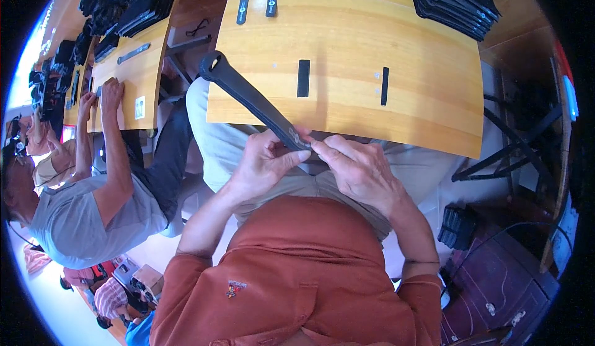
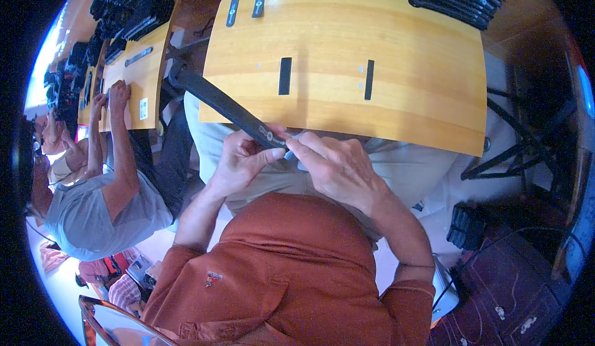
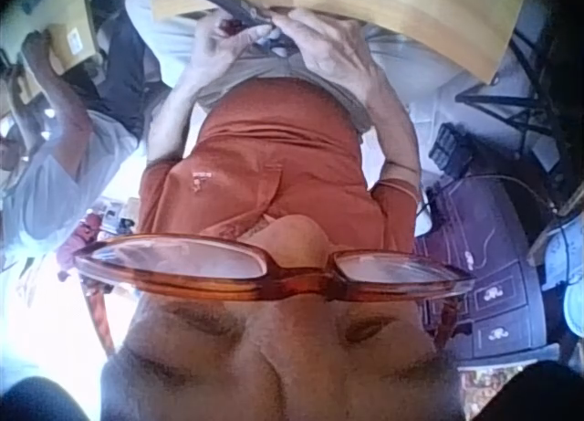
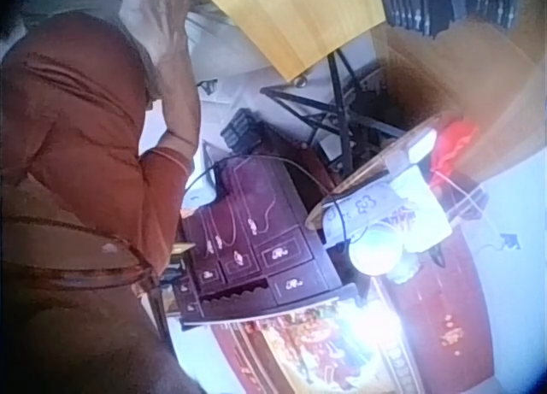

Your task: Turning fabric tubes using a metal rod and aligning assembled textile straps on a template.

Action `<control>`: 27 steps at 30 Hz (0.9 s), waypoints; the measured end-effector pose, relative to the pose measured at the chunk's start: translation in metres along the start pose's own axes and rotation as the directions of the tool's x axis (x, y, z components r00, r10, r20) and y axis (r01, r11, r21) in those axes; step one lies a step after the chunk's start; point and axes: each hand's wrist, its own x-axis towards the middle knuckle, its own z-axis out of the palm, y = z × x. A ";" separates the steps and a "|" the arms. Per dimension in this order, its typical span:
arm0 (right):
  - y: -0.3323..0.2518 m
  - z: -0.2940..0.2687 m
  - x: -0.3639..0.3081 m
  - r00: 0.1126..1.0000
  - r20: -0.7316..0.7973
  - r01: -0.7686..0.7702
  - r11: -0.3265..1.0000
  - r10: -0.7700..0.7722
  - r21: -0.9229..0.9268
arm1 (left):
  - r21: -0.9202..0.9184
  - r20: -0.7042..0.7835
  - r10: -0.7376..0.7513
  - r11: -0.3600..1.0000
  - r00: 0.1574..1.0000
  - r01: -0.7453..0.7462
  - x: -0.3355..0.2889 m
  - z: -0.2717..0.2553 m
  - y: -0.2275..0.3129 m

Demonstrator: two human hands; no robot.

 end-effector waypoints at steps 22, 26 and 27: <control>-0.009 0.017 -0.020 0.988 0.094 -0.150 0.918 0.124 0.366 | 0.000 0.361 -0.165 0.984 0.918 0.177 -0.009 -0.015 0.007; -0.010 0.019 -0.018 0.991 0.059 -0.133 0.888 0.119 0.439 | 0.104 0.366 -0.177 0.983 0.913 0.149 -0.011 -0.015 0.005; -0.013 0.018 -0.016 0.992 0.056 -0.126 0.891 0.113 0.436 | 0.100 0.365 -0.176 0.984 0.914 0.149 -0.011 -0.016 0.003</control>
